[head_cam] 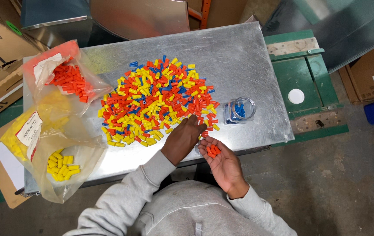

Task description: The person sorts small colorful plastic pieces on a metal table by color. They pick blue pieces and place them into a clear jar, then gather orange pieces into a plastic bag, and finally collect yellow pieces into another plastic bag.

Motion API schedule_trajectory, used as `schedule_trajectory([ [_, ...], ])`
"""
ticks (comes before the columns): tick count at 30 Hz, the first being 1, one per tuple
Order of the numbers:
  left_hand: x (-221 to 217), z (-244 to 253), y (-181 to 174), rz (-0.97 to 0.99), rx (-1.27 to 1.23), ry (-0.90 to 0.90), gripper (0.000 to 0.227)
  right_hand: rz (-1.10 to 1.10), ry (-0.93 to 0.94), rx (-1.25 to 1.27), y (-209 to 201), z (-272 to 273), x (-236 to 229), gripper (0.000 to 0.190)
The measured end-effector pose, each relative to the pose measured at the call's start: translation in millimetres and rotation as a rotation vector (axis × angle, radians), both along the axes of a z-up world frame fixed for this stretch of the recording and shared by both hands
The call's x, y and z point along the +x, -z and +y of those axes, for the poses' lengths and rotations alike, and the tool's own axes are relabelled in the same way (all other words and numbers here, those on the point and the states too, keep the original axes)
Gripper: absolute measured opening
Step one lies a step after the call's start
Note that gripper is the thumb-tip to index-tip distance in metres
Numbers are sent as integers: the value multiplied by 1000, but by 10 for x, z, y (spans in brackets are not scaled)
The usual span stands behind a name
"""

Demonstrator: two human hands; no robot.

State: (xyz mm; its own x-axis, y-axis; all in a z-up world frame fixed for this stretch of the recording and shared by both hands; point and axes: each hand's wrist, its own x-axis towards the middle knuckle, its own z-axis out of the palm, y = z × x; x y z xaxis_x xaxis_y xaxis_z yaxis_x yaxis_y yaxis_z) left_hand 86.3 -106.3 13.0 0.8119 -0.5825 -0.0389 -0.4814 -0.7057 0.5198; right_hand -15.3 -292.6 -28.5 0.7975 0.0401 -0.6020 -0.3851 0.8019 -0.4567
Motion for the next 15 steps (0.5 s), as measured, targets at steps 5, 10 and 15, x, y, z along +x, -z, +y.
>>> schedule_trajectory([
  [5, 46, 68, 278, -2, -58, -11, 42, -4, -11, -6, -53, 10, 16, 49],
  [10, 21, 118, 253, 32, -195, -54, 41, -9, 4, -10, -138, 31, 6, 50],
  [15, -169, 71, -248, 206, -685, 13, 35, 9, 65, 44, -119, 29, 36, 50],
])
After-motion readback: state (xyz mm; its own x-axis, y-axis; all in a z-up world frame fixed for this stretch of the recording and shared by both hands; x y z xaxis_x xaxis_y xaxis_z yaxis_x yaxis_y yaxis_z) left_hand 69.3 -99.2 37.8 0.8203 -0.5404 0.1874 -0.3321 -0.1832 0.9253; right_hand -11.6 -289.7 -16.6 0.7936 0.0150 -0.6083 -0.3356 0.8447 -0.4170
